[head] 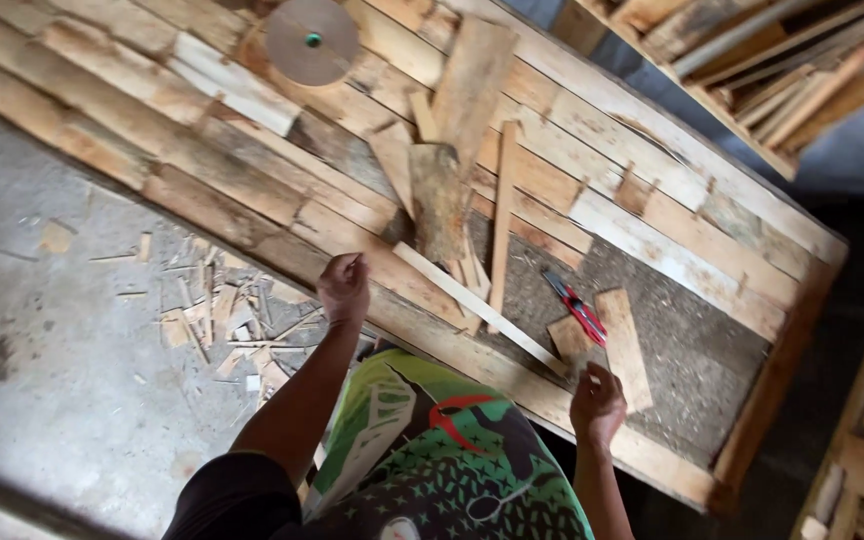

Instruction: Cutting and fitting small wooden strips to create a mosaic pattern on a larger panel.

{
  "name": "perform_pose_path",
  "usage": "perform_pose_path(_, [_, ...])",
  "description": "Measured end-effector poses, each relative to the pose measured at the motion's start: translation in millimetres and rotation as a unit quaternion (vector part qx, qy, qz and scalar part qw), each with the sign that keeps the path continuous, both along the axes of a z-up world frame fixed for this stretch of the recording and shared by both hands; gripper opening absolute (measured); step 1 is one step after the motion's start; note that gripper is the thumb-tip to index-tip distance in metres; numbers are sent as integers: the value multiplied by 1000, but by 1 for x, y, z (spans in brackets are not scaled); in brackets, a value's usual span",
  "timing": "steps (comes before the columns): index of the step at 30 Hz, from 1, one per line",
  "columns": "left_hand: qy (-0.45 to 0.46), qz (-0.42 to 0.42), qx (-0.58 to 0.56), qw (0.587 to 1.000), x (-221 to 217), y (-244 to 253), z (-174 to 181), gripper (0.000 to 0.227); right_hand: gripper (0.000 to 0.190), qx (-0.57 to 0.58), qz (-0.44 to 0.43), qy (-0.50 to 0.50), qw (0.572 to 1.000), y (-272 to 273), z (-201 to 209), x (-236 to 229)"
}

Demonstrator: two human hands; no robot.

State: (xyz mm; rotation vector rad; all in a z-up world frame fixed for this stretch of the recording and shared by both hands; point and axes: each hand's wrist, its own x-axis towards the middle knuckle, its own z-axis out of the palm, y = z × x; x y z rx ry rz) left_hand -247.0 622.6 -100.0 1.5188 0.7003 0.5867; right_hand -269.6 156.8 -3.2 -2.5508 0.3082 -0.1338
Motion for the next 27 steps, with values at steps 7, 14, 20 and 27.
perform_pose_path(7, [18,-10,-12,1000,-57,-55,12,18,20,-58,112,-87,988,11,30,42])
perform_pose_path(14, [71,-20,-26,997,-69,-83,50,24,55,-196,225,46,953,31,10,113])
perform_pose_path(20, [16,34,-41,998,-93,-89,56,22,50,-181,232,109,950,40,18,124])
perform_pose_path(27, [21,99,-41,994,-109,-60,59,21,30,-161,242,22,957,27,-11,121])
